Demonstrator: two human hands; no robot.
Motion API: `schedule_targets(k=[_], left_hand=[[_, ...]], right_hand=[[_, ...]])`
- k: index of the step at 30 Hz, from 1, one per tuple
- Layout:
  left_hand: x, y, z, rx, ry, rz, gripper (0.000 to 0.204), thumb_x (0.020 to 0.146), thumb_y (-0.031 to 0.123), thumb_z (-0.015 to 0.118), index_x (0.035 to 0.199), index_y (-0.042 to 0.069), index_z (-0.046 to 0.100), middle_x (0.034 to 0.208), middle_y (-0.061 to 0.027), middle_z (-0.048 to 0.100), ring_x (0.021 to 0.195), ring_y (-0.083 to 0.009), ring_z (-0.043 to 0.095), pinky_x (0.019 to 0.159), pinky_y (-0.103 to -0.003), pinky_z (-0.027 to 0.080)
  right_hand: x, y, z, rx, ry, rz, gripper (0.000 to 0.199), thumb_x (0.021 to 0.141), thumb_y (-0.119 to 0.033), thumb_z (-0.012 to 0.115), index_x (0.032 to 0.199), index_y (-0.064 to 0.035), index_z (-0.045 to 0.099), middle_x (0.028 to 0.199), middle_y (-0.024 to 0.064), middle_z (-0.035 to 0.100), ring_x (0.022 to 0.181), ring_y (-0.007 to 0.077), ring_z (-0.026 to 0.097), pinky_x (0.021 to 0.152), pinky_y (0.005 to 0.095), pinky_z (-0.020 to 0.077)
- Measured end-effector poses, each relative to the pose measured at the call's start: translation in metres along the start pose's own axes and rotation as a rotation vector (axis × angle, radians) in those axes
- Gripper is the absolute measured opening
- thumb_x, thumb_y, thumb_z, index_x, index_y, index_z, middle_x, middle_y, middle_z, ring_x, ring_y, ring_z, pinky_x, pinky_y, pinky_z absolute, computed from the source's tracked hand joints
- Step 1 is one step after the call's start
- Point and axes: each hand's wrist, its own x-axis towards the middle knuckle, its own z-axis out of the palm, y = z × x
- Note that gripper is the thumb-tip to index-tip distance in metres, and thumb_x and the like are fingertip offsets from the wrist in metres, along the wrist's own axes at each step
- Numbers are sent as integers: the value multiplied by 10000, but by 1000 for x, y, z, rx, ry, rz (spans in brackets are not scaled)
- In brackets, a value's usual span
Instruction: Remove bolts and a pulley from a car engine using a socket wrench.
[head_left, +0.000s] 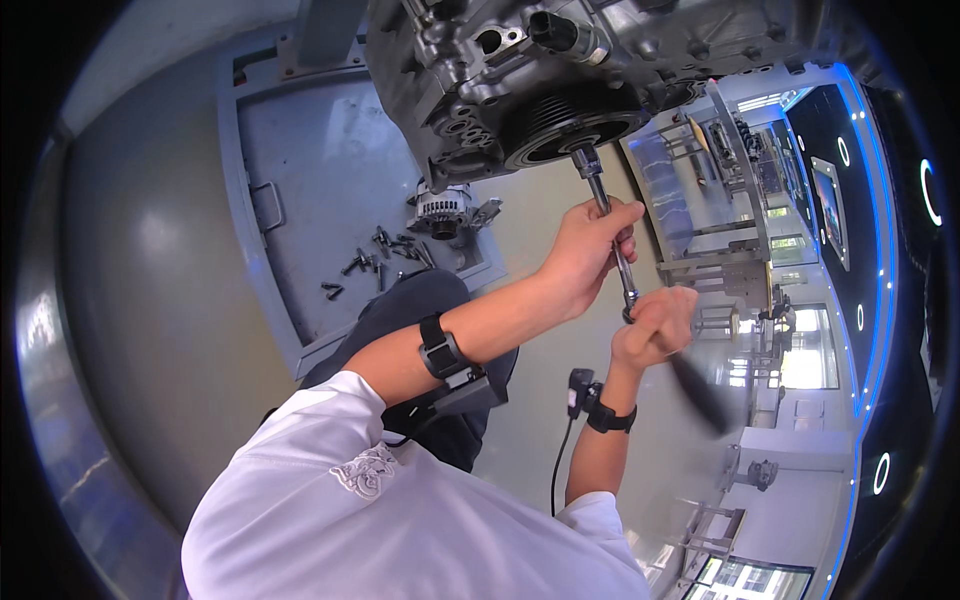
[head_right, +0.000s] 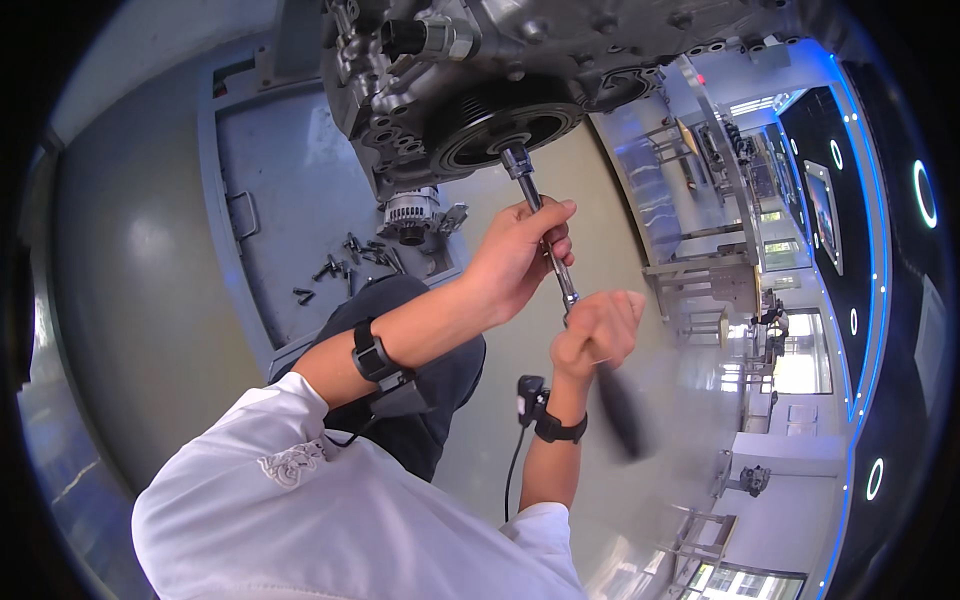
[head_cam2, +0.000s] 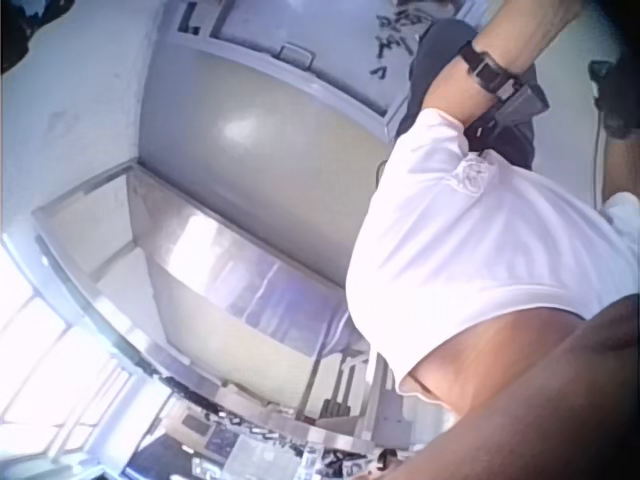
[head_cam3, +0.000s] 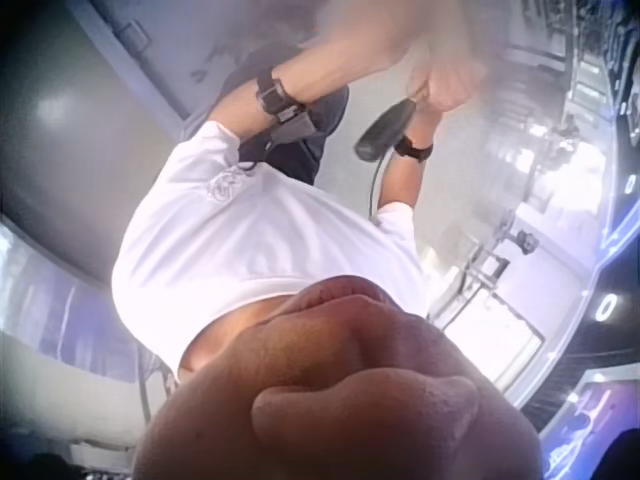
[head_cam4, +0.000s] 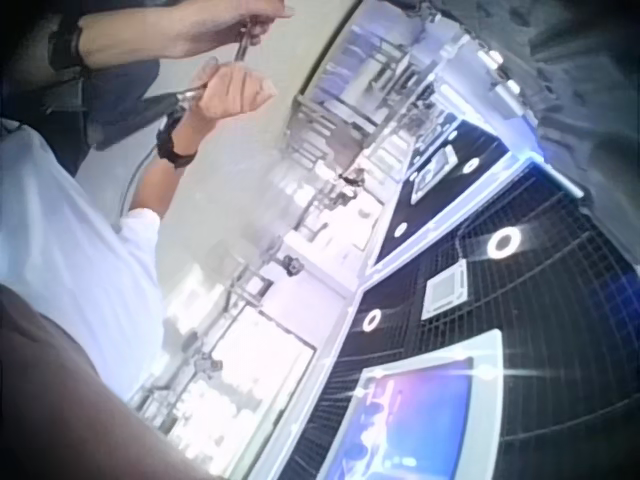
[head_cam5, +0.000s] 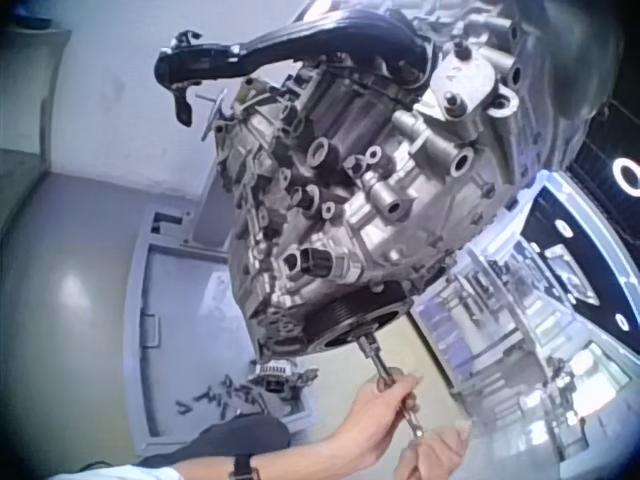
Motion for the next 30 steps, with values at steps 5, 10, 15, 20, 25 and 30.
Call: schedule_targets(k=[5, 10, 15, 20, 25, 30], left_hand=[[25, 5, -48, -671, -788, -377, 433, 900, 286, 501, 581, 159, 238, 487, 56, 141, 434, -90, 151, 465, -267, 221], [-4, -1, -1, -78, 89, -52, 299, 866, 163, 551, 640, 152, 356, 496, 72, 241, 434, -59, 210, 469, -260, 257], [17, -1, -32, -131, -167, -113, 339, 856, 127, 561, 622, 160, 318, 489, 72, 237, 412, -53, 198, 434, -234, 207], [10, -6, -20, -87, -309, -33, 352, 842, 100, 574, 623, 171, 308, 491, 75, 243, 403, -52, 205, 450, -236, 232], [10, 6, -23, -212, -236, -211, 327, 860, 139, 562, 626, 163, 336, 470, 81, 202, 396, -51, 179, 416, -231, 202], [22, -2, -44, -154, -422, -52, 336, 863, 128, 551, 615, 163, 328, 477, 78, 208, 406, -58, 206, 434, -236, 232]], right_hand=[[16, -32, 4, 711, 174, 823, 462, 921, -238, 447, 528, -104, 244, 492, 0, 273, 478, 136, 221, 540, 279, 252], [11, -3, -1, 225, 113, 382, 494, 932, -286, 445, 518, -121, 233, 482, -25, 259, 472, 127, 219, 553, 286, 277], [9, -31, 3, 692, 226, 851, 490, 934, -268, 432, 501, -102, 274, 466, -12, 307, 476, 127, 286, 569, 284, 297], [-5, 5, 2, 215, 49, 139, 437, 901, -192, 430, 505, -65, 294, 444, 26, 332, 446, 157, 289, 479, 294, 268], [6, -17, 2, 138, -127, 40, 465, 904, -266, 446, 504, -63, 322, 445, 31, 374, 441, 163, 301, 454, 296, 226], [-6, -2, 7, 862, 271, 796, 416, 894, -168, 420, 496, -73, 343, 446, 18, 386, 458, 147, 304, 485, 278, 240]])
